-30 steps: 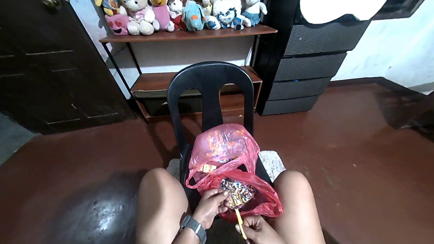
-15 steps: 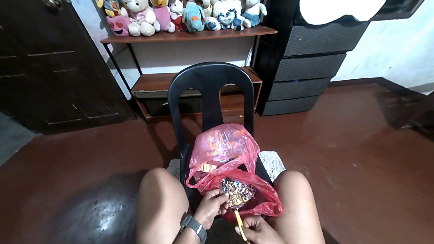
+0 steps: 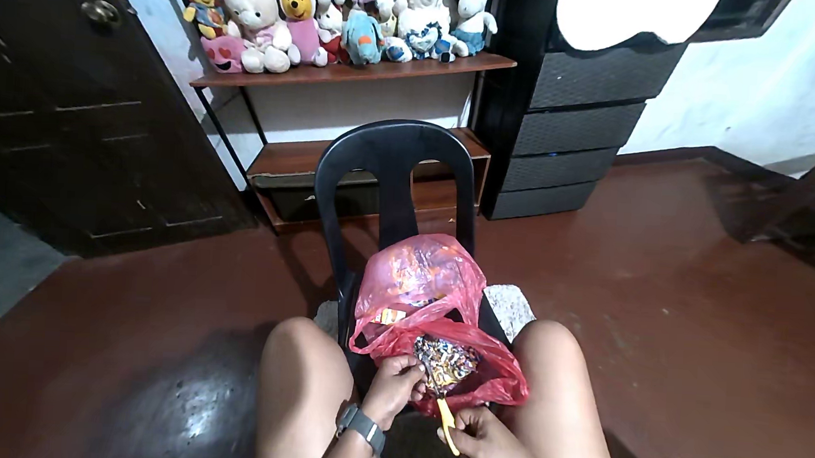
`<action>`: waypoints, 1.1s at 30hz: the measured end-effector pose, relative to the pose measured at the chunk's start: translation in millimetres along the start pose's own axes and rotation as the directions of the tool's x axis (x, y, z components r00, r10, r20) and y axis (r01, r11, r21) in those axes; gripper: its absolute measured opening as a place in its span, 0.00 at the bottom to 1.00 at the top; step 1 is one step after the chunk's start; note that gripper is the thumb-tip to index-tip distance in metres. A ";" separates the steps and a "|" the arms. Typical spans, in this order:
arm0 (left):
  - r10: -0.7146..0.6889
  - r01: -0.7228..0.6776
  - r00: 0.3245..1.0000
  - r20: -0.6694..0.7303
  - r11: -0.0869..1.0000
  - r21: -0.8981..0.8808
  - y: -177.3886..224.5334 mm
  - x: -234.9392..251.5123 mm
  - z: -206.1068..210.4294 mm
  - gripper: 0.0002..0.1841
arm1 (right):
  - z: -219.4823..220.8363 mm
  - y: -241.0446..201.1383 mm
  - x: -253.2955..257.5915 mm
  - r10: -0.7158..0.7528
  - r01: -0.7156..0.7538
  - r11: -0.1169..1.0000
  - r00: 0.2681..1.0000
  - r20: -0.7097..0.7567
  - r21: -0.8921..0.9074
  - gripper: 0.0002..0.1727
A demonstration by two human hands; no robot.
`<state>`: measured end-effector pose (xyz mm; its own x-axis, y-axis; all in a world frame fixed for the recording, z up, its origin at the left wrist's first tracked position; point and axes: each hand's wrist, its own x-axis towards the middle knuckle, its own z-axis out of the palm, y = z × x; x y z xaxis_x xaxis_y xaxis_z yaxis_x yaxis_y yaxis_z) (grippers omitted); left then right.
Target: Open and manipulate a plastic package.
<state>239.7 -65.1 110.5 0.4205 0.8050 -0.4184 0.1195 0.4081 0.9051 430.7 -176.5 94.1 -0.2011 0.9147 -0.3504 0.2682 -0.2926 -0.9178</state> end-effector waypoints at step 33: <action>0.293 -0.330 0.944 0.153 0.843 0.425 -8.1 8.2 -3.8 0.15 | -2.2 -1.5 2.4 0.010 -0.010 0.999 1.000 0.013 -0.032 0.23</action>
<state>238.7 -60.1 99.5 0.5695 0.8134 -0.1183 0.3437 -0.1049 0.9332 431.8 -173.2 95.1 -0.2105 0.9080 -0.3624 0.3002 -0.2928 -0.9078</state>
